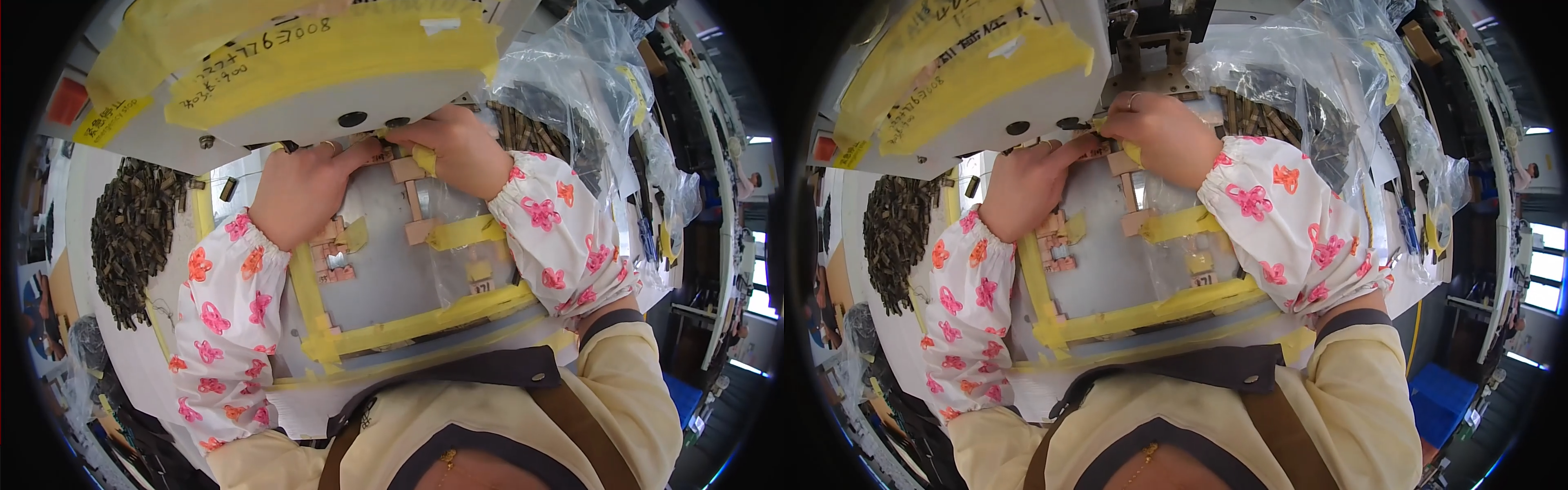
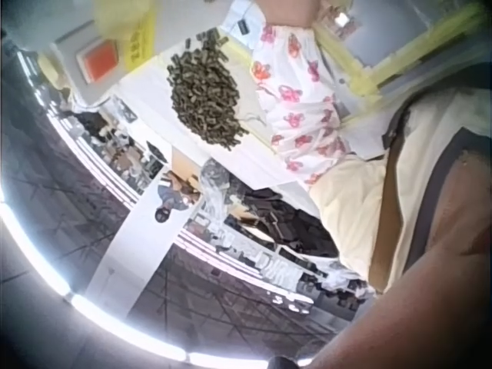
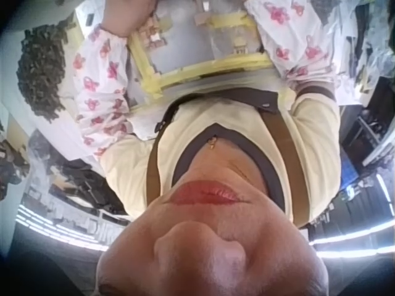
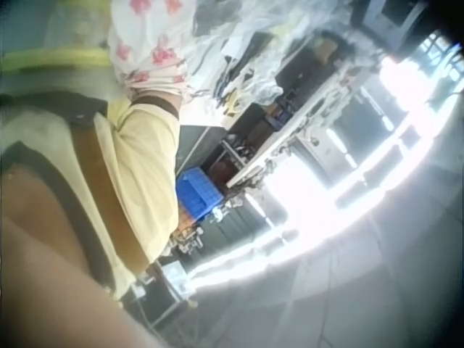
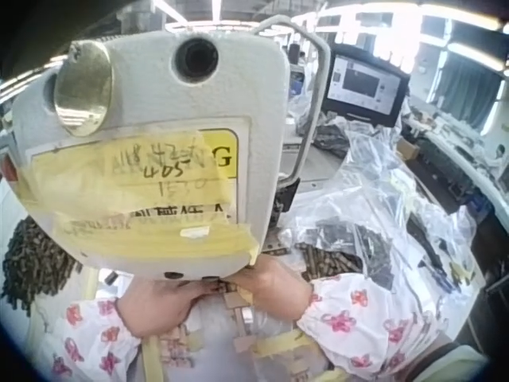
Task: Operating an industrial machine to process small hardware parts in a leather goods workshop.
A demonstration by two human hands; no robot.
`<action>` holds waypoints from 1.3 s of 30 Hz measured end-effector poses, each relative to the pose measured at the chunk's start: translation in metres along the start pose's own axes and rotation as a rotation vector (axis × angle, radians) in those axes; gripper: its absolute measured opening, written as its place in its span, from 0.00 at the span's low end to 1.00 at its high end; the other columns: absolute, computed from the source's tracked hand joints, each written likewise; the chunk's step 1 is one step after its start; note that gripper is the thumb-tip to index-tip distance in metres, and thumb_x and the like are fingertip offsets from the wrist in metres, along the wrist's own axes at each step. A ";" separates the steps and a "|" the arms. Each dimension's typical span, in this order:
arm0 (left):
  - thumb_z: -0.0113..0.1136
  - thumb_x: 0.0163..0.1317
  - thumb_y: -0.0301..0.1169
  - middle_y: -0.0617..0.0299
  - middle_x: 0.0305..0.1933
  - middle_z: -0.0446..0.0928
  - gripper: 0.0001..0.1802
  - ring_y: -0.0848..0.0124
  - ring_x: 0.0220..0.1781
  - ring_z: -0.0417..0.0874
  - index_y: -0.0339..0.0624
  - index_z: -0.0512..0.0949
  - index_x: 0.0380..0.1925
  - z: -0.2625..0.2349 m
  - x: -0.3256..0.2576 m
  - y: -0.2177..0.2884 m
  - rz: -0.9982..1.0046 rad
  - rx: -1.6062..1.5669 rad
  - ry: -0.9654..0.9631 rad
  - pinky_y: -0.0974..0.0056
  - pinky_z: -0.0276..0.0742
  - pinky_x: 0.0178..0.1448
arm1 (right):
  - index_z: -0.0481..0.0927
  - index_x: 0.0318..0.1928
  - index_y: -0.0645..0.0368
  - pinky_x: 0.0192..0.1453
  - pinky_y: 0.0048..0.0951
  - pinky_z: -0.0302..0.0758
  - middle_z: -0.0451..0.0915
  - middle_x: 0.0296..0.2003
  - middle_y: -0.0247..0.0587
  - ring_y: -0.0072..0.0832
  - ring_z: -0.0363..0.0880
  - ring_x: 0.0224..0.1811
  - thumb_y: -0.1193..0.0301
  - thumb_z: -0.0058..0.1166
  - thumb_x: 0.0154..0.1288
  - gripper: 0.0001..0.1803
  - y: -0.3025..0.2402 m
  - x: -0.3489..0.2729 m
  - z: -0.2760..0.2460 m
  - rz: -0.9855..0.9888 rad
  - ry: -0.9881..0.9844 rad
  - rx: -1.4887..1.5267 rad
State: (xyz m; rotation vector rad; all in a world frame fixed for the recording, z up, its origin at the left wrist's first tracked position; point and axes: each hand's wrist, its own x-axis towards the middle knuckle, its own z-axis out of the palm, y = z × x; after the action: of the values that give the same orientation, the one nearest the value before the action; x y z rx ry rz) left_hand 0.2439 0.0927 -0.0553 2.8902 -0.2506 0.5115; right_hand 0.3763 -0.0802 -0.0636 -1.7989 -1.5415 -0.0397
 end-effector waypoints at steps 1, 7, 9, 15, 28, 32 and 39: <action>0.55 0.51 0.24 0.64 0.19 0.71 0.17 0.64 0.20 0.76 0.56 0.80 0.41 0.000 -0.003 -0.002 0.013 0.023 0.003 0.62 0.72 0.23 | 0.79 0.33 0.62 0.39 0.38 0.74 0.77 0.36 0.43 0.44 0.76 0.37 0.82 0.52 0.49 0.08 -0.004 0.002 0.005 0.009 0.025 0.017; 0.56 0.51 0.25 0.64 0.20 0.72 0.16 0.64 0.19 0.76 0.55 0.80 0.40 -0.001 -0.010 -0.004 -0.002 -0.074 0.060 0.62 0.73 0.23 | 0.80 0.32 0.60 0.41 0.38 0.73 0.77 0.35 0.41 0.42 0.75 0.39 0.81 0.53 0.46 0.10 -0.001 0.000 0.002 0.039 -0.052 -0.055; 0.56 0.51 0.25 0.64 0.20 0.72 0.16 0.63 0.20 0.76 0.55 0.80 0.39 0.000 -0.013 -0.006 -0.056 -0.190 0.054 0.62 0.73 0.24 | 0.80 0.32 0.60 0.42 0.38 0.74 0.77 0.34 0.41 0.42 0.75 0.39 0.81 0.53 0.46 0.10 -0.001 -0.001 -0.001 -0.008 -0.052 -0.085; 0.51 0.52 0.17 0.61 0.20 0.70 0.19 0.66 0.18 0.75 0.49 0.80 0.42 0.000 -0.010 -0.008 -0.005 -0.245 0.064 0.64 0.71 0.23 | 0.80 0.30 0.59 0.42 0.38 0.75 0.77 0.34 0.41 0.40 0.76 0.39 0.81 0.52 0.44 0.10 0.003 0.000 0.007 -0.032 -0.009 -0.090; 0.55 0.51 0.23 0.63 0.20 0.72 0.20 0.64 0.20 0.76 0.58 0.78 0.44 -0.007 0.000 -0.001 0.042 0.066 -0.049 0.61 0.73 0.22 | 0.81 0.30 0.59 0.41 0.36 0.76 0.78 0.32 0.44 0.40 0.78 0.38 0.78 0.53 0.44 0.09 -0.004 0.004 0.004 -0.037 -0.040 -0.215; 0.55 0.52 0.25 0.63 0.18 0.72 0.18 0.63 0.20 0.77 0.58 0.78 0.43 -0.003 -0.003 -0.004 0.018 0.018 -0.019 0.62 0.73 0.22 | 0.82 0.31 0.57 0.40 0.36 0.76 0.78 0.32 0.42 0.40 0.78 0.37 0.78 0.53 0.45 0.10 -0.007 0.006 0.002 -0.023 -0.068 -0.221; 0.53 0.50 0.19 0.61 0.25 0.78 0.20 0.63 0.25 0.79 0.52 0.80 0.42 0.004 -0.010 -0.023 -0.107 -0.167 0.046 0.63 0.74 0.29 | 0.83 0.32 0.54 0.40 0.35 0.74 0.79 0.32 0.38 0.38 0.78 0.36 0.77 0.54 0.45 0.10 0.001 0.010 -0.002 -0.104 -0.068 -0.352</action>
State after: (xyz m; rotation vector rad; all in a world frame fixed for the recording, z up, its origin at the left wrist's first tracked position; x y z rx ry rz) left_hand 0.2401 0.1151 -0.0665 2.7087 -0.1245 0.5118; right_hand 0.3811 -0.0732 -0.0580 -2.0032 -1.7607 -0.3210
